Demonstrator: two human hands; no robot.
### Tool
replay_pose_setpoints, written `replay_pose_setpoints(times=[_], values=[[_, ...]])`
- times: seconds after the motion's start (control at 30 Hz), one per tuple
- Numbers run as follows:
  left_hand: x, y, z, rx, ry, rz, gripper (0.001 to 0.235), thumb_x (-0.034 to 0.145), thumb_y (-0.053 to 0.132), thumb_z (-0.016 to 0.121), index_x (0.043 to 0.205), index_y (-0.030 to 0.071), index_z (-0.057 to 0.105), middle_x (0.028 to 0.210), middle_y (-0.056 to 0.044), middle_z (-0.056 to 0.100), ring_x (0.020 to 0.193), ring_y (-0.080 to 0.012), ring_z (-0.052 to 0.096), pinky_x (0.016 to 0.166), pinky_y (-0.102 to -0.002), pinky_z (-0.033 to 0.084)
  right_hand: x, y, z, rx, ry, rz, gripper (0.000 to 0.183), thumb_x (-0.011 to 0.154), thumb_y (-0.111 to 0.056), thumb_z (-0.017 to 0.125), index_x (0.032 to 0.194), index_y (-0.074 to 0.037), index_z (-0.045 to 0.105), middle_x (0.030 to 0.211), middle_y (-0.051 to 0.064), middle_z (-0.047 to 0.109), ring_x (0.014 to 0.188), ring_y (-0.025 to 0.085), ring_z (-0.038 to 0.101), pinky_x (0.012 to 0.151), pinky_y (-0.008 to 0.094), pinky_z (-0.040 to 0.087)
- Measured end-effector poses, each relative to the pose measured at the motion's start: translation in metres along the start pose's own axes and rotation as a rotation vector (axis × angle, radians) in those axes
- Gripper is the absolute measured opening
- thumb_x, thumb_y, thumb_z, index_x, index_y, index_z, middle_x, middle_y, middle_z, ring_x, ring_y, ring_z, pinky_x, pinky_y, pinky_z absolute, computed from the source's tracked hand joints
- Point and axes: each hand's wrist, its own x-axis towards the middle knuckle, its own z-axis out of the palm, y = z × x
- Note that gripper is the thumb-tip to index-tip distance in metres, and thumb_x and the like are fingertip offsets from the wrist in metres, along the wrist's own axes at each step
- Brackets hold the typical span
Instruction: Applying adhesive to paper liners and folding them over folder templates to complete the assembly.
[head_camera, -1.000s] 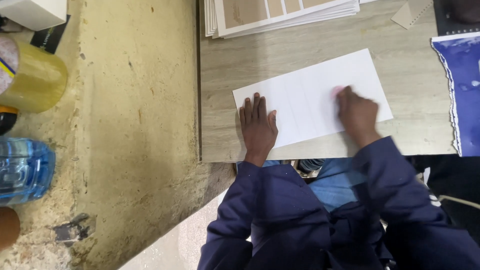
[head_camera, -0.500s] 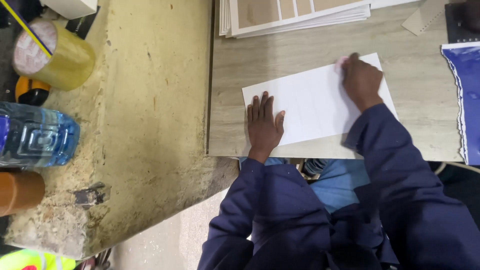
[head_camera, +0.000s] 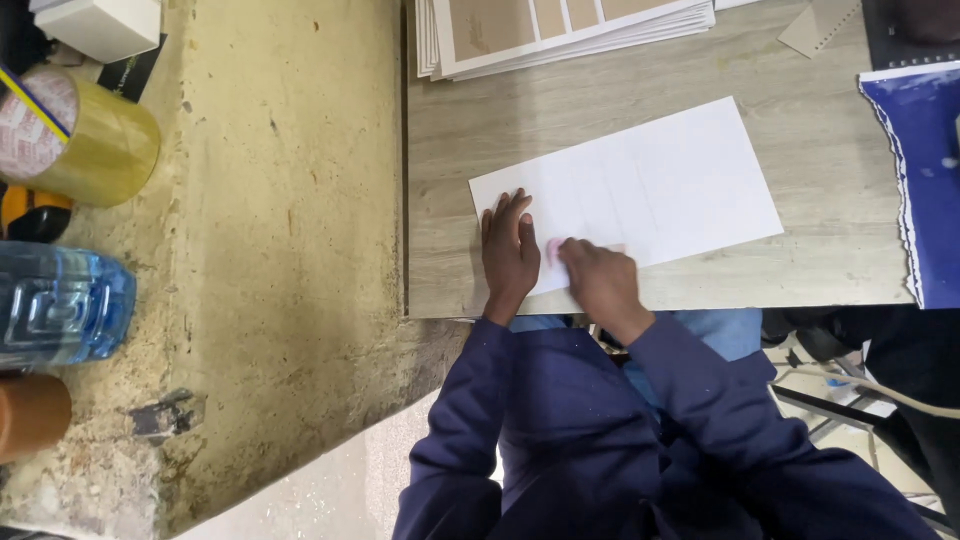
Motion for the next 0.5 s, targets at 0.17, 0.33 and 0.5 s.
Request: replay_pose_setpoints(times=[0.17,0.33,0.5], values=[[0.025,-0.028,-0.020,0.049,-0.076,0.132,0.041,0.113,0.042,0.053,0.150,0.024,0.058,0.158,-0.002,0.059,0.155,-0.0311,0.048,0.133,-0.055,0.026,0.018,0.003,-0.023,0.063,-0.095,-0.068,0.029,0.115,-0.038,0.047,0.116,-0.020,0.069,0.088,0.010,0.075,0.088,0.042,0.078,0.078,0.056,0.058],[0.044,-0.034,-0.042,0.333,-0.205,0.246,0.056,0.115,0.047,0.043,0.161,0.014,0.048,0.171,-0.012,0.045,0.161,-0.0326,0.040,0.133,-0.052,0.026,0.045,0.111,-0.061,0.089,-0.057,0.172,0.035,0.115,-0.045,0.050,0.145,-0.029,0.058,0.100,0.025,0.079,0.107,0.055,0.074,0.093,0.065,0.053],[0.042,-0.031,-0.035,0.401,-0.147,0.252,0.048,0.116,0.036,0.044,0.157,0.013,0.053,0.170,-0.012,0.047,0.160,-0.0298,0.040,0.133,-0.051,0.027,0.058,0.221,-0.072,-0.112,0.312,0.402,0.016,0.120,-0.029,0.062,0.127,-0.016,0.069,0.096,0.013,0.082,0.092,0.043,0.079,0.083,0.053,0.052]])
